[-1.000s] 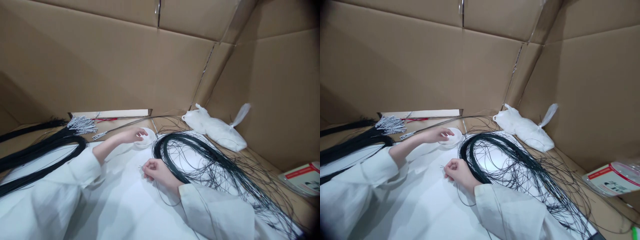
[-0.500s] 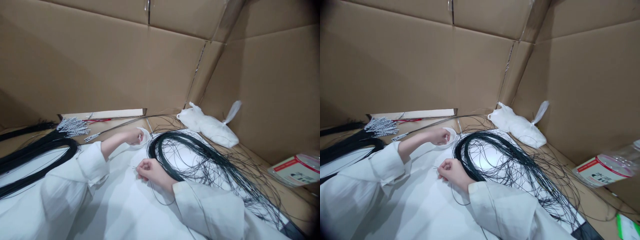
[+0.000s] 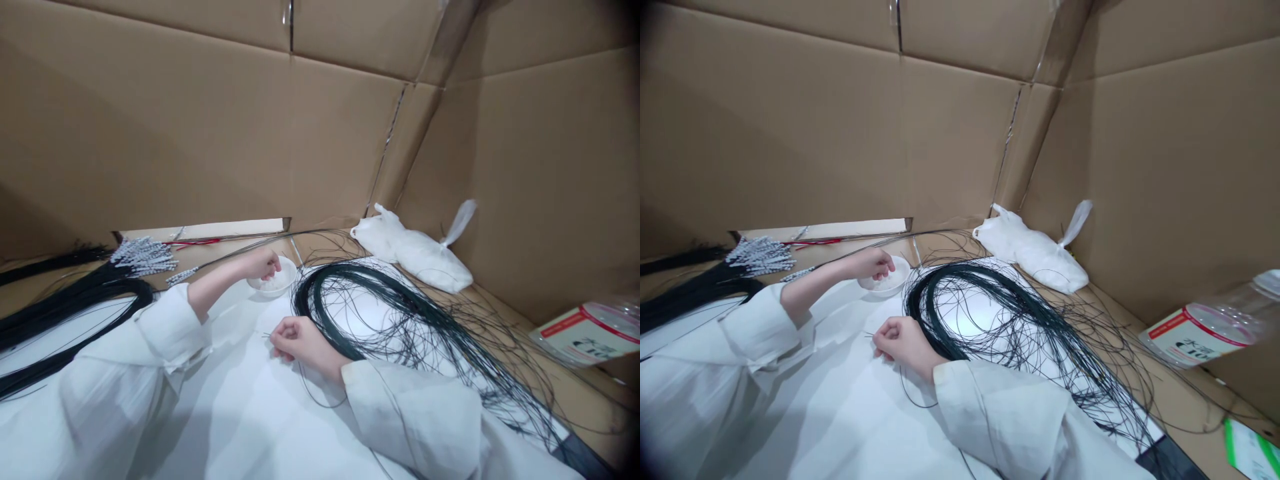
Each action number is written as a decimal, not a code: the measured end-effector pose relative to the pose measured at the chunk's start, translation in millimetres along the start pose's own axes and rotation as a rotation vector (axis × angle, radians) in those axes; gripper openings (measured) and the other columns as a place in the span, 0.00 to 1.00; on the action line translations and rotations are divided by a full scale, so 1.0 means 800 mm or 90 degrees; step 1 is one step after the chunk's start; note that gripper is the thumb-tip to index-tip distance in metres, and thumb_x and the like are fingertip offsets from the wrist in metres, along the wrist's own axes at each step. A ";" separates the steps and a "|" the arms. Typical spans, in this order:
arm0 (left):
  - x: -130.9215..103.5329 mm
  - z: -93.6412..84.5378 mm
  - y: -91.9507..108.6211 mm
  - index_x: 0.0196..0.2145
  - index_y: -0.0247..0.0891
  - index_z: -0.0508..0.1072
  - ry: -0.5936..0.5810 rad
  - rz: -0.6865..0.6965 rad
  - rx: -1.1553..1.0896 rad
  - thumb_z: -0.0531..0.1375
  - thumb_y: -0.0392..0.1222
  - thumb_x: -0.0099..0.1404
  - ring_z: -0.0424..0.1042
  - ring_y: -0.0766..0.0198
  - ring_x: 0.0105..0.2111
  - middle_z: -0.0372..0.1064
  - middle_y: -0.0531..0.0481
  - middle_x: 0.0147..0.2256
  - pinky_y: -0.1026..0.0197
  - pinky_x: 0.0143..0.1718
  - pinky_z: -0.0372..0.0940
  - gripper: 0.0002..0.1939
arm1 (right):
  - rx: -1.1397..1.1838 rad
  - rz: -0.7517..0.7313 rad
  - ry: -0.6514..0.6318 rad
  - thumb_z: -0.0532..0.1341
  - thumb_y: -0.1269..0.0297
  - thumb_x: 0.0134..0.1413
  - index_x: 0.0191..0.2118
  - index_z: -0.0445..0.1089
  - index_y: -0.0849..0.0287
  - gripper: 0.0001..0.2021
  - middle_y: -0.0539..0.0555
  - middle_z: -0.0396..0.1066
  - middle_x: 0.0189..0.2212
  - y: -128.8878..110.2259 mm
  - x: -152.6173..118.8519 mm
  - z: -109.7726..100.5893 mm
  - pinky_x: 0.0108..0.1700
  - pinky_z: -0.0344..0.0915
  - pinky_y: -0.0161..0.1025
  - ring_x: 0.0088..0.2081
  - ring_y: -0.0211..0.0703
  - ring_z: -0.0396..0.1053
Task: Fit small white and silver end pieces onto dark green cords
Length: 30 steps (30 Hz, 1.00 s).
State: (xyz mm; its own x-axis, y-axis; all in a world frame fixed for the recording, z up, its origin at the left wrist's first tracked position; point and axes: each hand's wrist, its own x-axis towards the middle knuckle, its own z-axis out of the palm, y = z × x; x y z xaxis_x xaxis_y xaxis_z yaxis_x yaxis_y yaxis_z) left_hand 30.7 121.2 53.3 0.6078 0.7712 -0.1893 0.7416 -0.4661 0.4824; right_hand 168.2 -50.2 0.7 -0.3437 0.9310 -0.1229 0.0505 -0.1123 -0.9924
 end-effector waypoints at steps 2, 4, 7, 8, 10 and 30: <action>0.000 -0.001 -0.001 0.34 0.32 0.69 0.002 0.012 -0.007 0.54 0.45 0.63 0.67 0.69 0.26 0.68 0.52 0.29 0.62 0.29 0.65 0.12 | -0.002 0.002 0.002 0.59 0.66 0.46 0.26 0.65 0.64 0.06 0.50 0.67 0.19 -0.001 0.000 0.000 0.20 0.56 0.28 0.17 0.28 0.57; -0.001 -0.002 -0.001 0.33 0.32 0.69 0.010 0.024 -0.017 0.55 0.42 0.61 0.67 0.69 0.23 0.68 0.53 0.26 0.63 0.27 0.63 0.09 | -0.004 0.000 0.002 0.59 0.67 0.46 0.26 0.65 0.64 0.05 0.51 0.67 0.19 -0.001 0.000 -0.001 0.20 0.56 0.28 0.17 0.28 0.57; -0.003 -0.001 0.000 0.31 0.35 0.71 0.035 0.035 -0.031 0.56 0.34 0.55 0.67 0.68 0.21 0.68 0.54 0.22 0.66 0.24 0.60 0.05 | -0.004 -0.001 0.001 0.58 0.67 0.46 0.26 0.65 0.64 0.05 0.50 0.67 0.19 -0.001 0.000 0.000 0.20 0.56 0.28 0.17 0.29 0.57; -0.003 -0.001 0.000 0.31 0.35 0.71 0.043 0.036 -0.035 0.56 0.32 0.53 0.67 0.68 0.21 0.68 0.54 0.21 0.67 0.24 0.59 0.06 | -0.003 0.000 0.000 0.58 0.67 0.46 0.26 0.65 0.64 0.05 0.50 0.67 0.19 0.000 0.000 0.000 0.20 0.56 0.28 0.17 0.29 0.58; -0.005 0.001 -0.001 0.32 0.36 0.71 0.055 0.037 -0.039 0.55 0.30 0.50 0.67 0.68 0.20 0.68 0.54 0.20 0.68 0.23 0.58 0.10 | -0.003 0.002 -0.002 0.58 0.67 0.46 0.26 0.65 0.64 0.05 0.50 0.67 0.19 0.001 0.000 0.000 0.20 0.56 0.28 0.17 0.29 0.58; -0.152 0.016 0.051 0.29 0.39 0.66 0.093 0.023 0.056 0.52 0.39 0.57 0.64 0.67 0.22 0.67 0.55 0.21 0.68 0.24 0.55 0.04 | -0.237 -0.106 -0.057 0.57 0.71 0.42 0.25 0.67 0.62 0.03 0.48 0.65 0.19 0.008 -0.037 0.033 0.24 0.54 0.26 0.23 0.30 0.59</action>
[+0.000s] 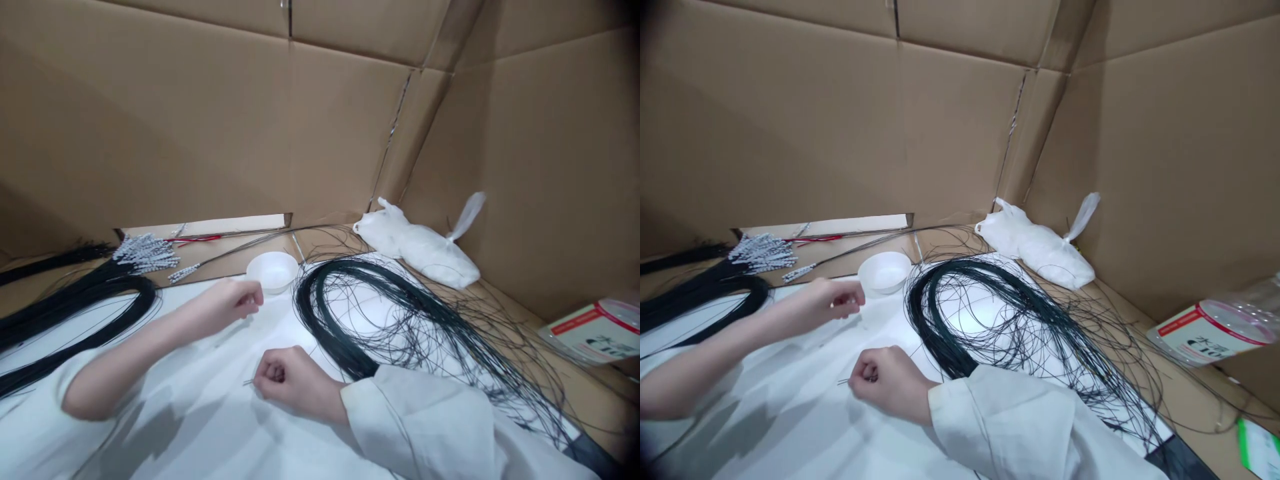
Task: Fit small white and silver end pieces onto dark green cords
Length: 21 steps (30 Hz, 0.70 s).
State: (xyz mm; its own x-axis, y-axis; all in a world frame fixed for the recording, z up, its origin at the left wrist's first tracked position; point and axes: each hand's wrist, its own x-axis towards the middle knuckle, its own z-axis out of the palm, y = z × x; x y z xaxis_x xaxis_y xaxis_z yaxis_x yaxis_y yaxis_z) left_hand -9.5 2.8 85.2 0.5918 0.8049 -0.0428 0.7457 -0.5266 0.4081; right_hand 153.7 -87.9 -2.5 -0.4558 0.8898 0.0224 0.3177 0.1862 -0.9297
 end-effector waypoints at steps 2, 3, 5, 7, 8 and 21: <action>-0.011 0.021 -0.004 0.28 0.39 0.66 -0.023 0.001 0.026 0.50 0.38 0.58 0.64 0.67 0.22 0.67 0.54 0.23 0.67 0.25 0.55 0.06 | -0.013 -0.009 -0.012 0.56 0.70 0.44 0.25 0.67 0.62 0.04 0.47 0.65 0.20 -0.002 -0.004 0.003 0.24 0.54 0.26 0.23 0.30 0.59; -0.013 0.030 -0.007 0.28 0.39 0.66 -0.026 0.006 0.032 0.49 0.38 0.58 0.64 0.66 0.23 0.67 0.53 0.24 0.67 0.25 0.55 0.07 | -0.016 -0.010 -0.018 0.56 0.69 0.45 0.26 0.67 0.61 0.04 0.47 0.65 0.20 -0.002 -0.006 0.003 0.24 0.54 0.26 0.23 0.30 0.59; -0.012 0.043 -0.013 0.28 0.39 0.65 -0.022 0.014 0.033 0.48 0.37 0.58 0.64 0.66 0.24 0.67 0.52 0.25 0.66 0.26 0.55 0.08 | -0.025 -0.012 -0.031 0.56 0.67 0.47 0.27 0.67 0.61 0.04 0.47 0.65 0.21 -0.003 -0.010 0.005 0.24 0.54 0.26 0.23 0.30 0.59; -0.007 0.050 -0.018 0.28 0.39 0.66 -0.012 0.014 0.027 0.48 0.36 0.57 0.63 0.65 0.24 0.67 0.52 0.25 0.65 0.26 0.55 0.08 | -0.041 -0.020 -0.047 0.56 0.66 0.48 0.27 0.67 0.60 0.05 0.46 0.65 0.21 -0.004 -0.014 0.007 0.25 0.54 0.26 0.23 0.29 0.60; -0.005 0.053 -0.020 0.28 0.39 0.66 -0.008 0.014 0.023 0.48 0.36 0.57 0.63 0.65 0.24 0.67 0.52 0.25 0.65 0.26 0.55 0.07 | -0.050 -0.026 -0.053 0.56 0.66 0.48 0.27 0.67 0.60 0.05 0.46 0.65 0.20 -0.005 -0.015 0.008 0.25 0.54 0.25 0.23 0.29 0.60; 0.000 0.062 -0.036 0.29 0.37 0.70 -0.006 0.027 -0.031 0.52 0.35 0.54 0.65 0.65 0.27 0.68 0.50 0.28 0.66 0.29 0.58 0.08 | -0.042 -0.041 -0.045 0.56 0.71 0.46 0.26 0.66 0.61 0.03 0.45 0.63 0.19 0.000 -0.015 0.010 0.25 0.54 0.25 0.22 0.28 0.58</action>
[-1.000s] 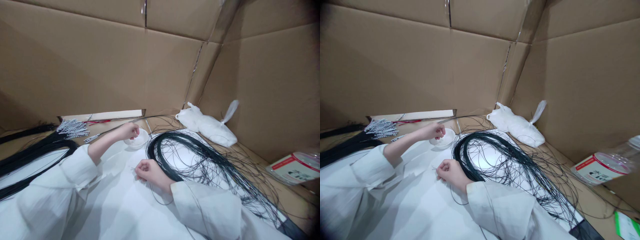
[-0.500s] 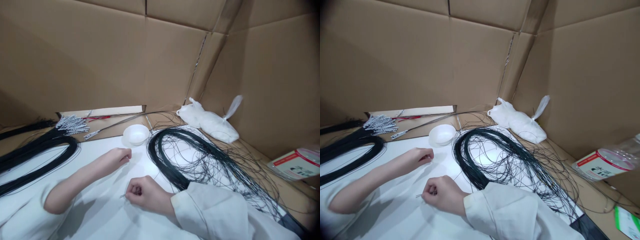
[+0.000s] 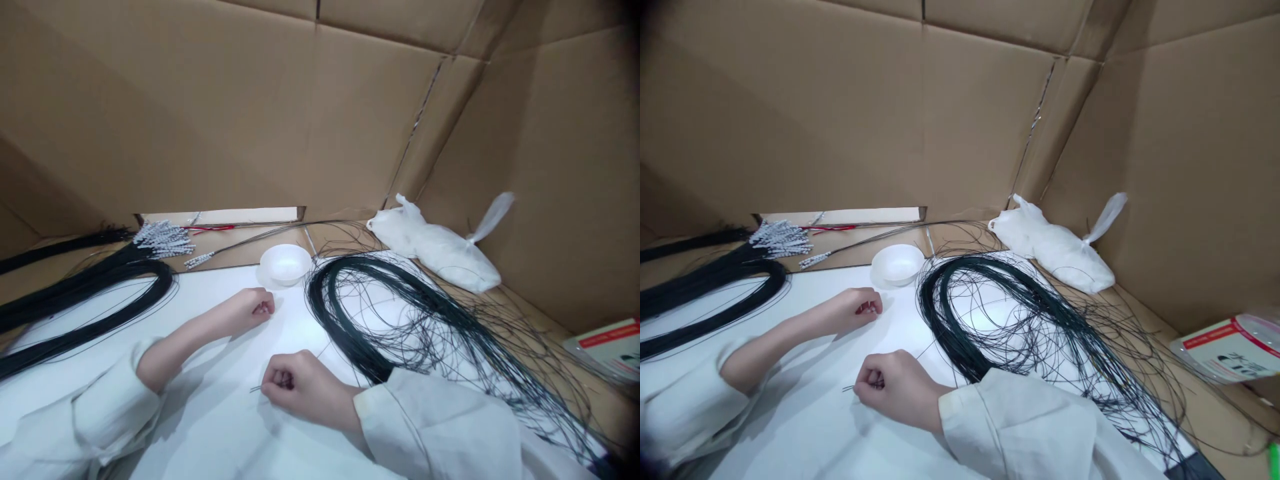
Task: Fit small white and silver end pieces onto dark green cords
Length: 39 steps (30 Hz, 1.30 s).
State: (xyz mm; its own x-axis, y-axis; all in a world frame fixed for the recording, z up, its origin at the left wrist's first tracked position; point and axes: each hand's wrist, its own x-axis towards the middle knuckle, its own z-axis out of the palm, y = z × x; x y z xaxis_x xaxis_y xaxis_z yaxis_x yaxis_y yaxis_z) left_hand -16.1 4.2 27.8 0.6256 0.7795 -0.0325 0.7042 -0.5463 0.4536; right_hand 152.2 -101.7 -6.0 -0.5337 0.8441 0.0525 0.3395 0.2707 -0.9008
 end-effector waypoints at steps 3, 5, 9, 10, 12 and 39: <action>-0.001 -0.003 0.001 0.31 0.37 0.71 -0.007 0.003 -0.013 0.53 0.36 0.54 0.66 0.65 0.28 0.68 0.49 0.29 0.66 0.29 0.59 0.08 | 0.025 0.017 -0.007 0.56 0.70 0.46 0.26 0.66 0.61 0.04 0.46 0.63 0.20 0.001 0.001 0.000 0.24 0.53 0.26 0.22 0.29 0.58; -0.002 -0.006 0.000 0.31 0.37 0.71 -0.016 0.004 -0.023 0.54 0.37 0.53 0.66 0.64 0.28 0.68 0.50 0.29 0.66 0.29 0.59 0.08 | 0.053 0.033 0.005 0.56 0.69 0.47 0.26 0.66 0.62 0.04 0.47 0.63 0.20 0.000 0.004 -0.002 0.24 0.53 0.26 0.22 0.29 0.58; -0.007 -0.021 -0.006 0.34 0.38 0.71 -0.025 -0.010 -0.049 0.54 0.41 0.54 0.67 0.64 0.29 0.69 0.50 0.31 0.65 0.30 0.60 0.11 | 0.134 0.075 0.091 0.55 0.67 0.48 0.26 0.65 0.63 0.05 0.50 0.65 0.21 0.001 0.016 -0.013 0.24 0.56 0.28 0.23 0.31 0.60; -0.011 -0.026 -0.009 0.35 0.38 0.70 -0.022 -0.018 -0.055 0.53 0.42 0.55 0.67 0.63 0.30 0.69 0.50 0.32 0.65 0.32 0.60 0.11 | 0.156 0.084 0.116 0.55 0.66 0.49 0.27 0.64 0.63 0.06 0.50 0.66 0.21 0.003 0.020 -0.017 0.24 0.57 0.28 0.22 0.31 0.61; -0.021 -0.036 -0.017 0.37 0.38 0.69 -0.016 -0.044 -0.066 0.51 0.44 0.56 0.68 0.63 0.32 0.69 0.49 0.34 0.65 0.33 0.61 0.13 | 0.184 0.098 0.167 0.55 0.63 0.49 0.28 0.63 0.63 0.07 0.51 0.66 0.22 0.008 0.028 -0.026 0.22 0.57 0.28 0.21 0.31 0.60; -0.022 0.016 -0.031 0.36 0.32 0.69 0.095 -0.064 -0.049 0.56 0.36 0.59 0.69 0.65 0.31 0.69 0.49 0.32 0.59 0.35 0.64 0.07 | -0.418 -0.066 0.217 0.51 0.74 0.53 0.42 0.65 0.61 0.11 0.56 0.66 0.41 0.025 0.089 -0.020 0.41 0.59 0.35 0.40 0.41 0.65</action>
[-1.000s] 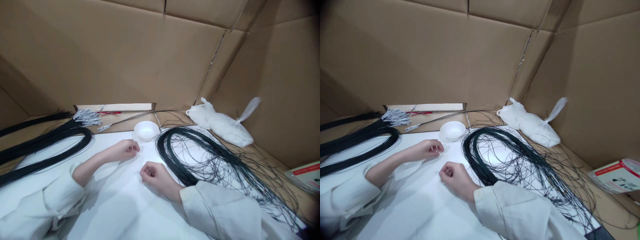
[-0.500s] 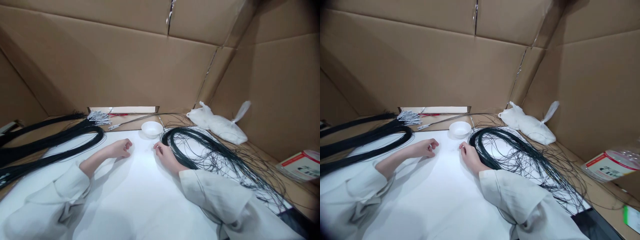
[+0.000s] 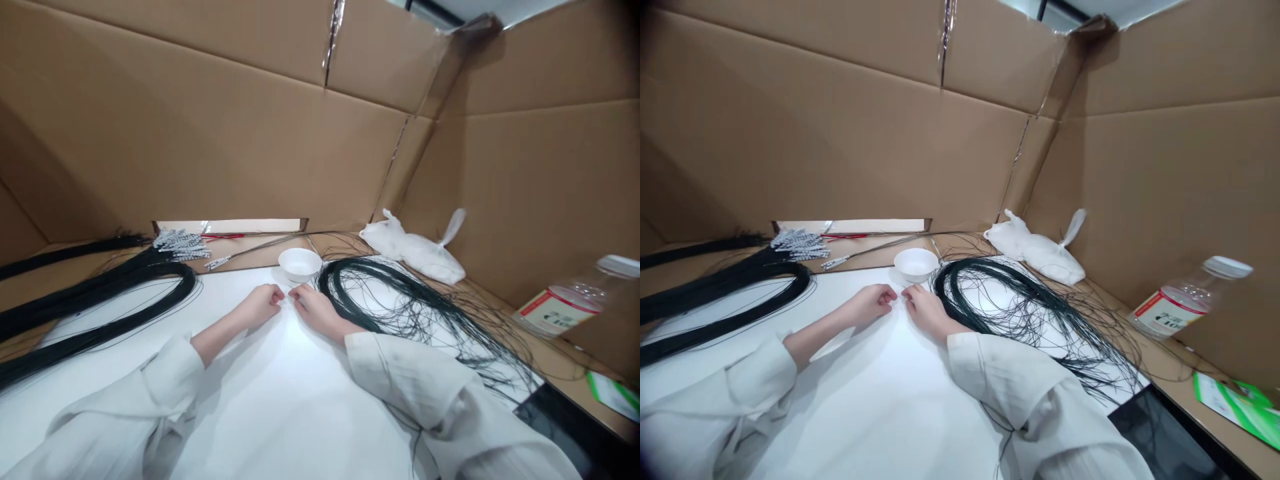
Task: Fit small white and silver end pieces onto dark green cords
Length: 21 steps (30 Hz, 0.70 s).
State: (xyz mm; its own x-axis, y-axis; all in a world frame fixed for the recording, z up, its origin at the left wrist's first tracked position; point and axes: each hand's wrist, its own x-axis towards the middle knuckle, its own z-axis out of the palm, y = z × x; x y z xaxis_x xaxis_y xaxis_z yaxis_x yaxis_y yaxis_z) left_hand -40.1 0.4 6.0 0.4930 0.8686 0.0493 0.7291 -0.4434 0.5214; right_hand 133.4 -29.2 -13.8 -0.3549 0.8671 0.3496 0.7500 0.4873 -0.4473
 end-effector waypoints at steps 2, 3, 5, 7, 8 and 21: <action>-0.001 0.002 0.002 0.35 0.32 0.71 0.019 0.018 0.001 0.55 0.31 0.56 0.69 0.63 0.31 0.71 0.48 0.31 0.61 0.35 0.63 0.08 | 0.009 -0.022 -0.012 0.52 0.74 0.53 0.42 0.65 0.61 0.11 0.56 0.66 0.40 0.000 0.005 0.002 0.41 0.59 0.34 0.40 0.40 0.65; -0.001 0.003 0.004 0.34 0.33 0.71 0.028 0.025 0.003 0.54 0.30 0.56 0.69 0.63 0.31 0.71 0.47 0.31 0.62 0.34 0.63 0.09 | 0.015 -0.032 -0.018 0.52 0.75 0.53 0.41 0.66 0.61 0.11 0.55 0.66 0.39 0.001 0.007 0.002 0.42 0.59 0.34 0.40 0.39 0.65; -0.002 0.005 0.005 0.33 0.34 0.72 0.045 0.031 0.008 0.53 0.31 0.55 0.70 0.61 0.31 0.72 0.46 0.30 0.62 0.33 0.62 0.10 | 0.030 -0.049 -0.026 0.52 0.75 0.53 0.40 0.66 0.62 0.10 0.55 0.66 0.38 0.003 0.011 0.002 0.42 0.59 0.34 0.39 0.38 0.65; -0.003 0.006 0.007 0.32 0.34 0.73 0.062 0.030 0.016 0.52 0.32 0.55 0.70 0.59 0.32 0.72 0.45 0.30 0.61 0.33 0.62 0.10 | 0.046 -0.062 -0.034 0.53 0.75 0.53 0.38 0.67 0.63 0.09 0.55 0.66 0.36 0.006 0.016 0.001 0.41 0.59 0.33 0.38 0.38 0.64; -0.003 0.007 0.007 0.32 0.35 0.73 0.069 0.028 0.021 0.52 0.32 0.55 0.70 0.58 0.32 0.72 0.45 0.30 0.61 0.33 0.62 0.10 | 0.055 -0.067 -0.039 0.53 0.75 0.53 0.37 0.68 0.63 0.08 0.55 0.66 0.35 0.007 0.018 0.000 0.40 0.59 0.33 0.37 0.37 0.64; -0.016 0.015 0.014 0.33 0.36 0.73 0.097 0.005 0.062 0.48 0.34 0.61 0.68 0.59 0.33 0.69 0.45 0.33 0.59 0.35 0.60 0.13 | 0.181 -0.084 -0.129 0.55 0.76 0.50 0.35 0.70 0.63 0.08 0.52 0.68 0.31 0.016 0.033 -0.011 0.35 0.59 0.31 0.31 0.34 0.64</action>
State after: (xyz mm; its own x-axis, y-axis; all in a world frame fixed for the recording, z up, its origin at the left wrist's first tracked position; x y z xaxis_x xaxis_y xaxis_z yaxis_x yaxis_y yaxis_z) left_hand -32.0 -18.2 1.0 0.4267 0.8852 0.1850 0.7718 -0.4631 0.4358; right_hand 138.7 -1.0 -3.0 -0.5628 0.7837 0.2626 0.5151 0.5811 -0.6301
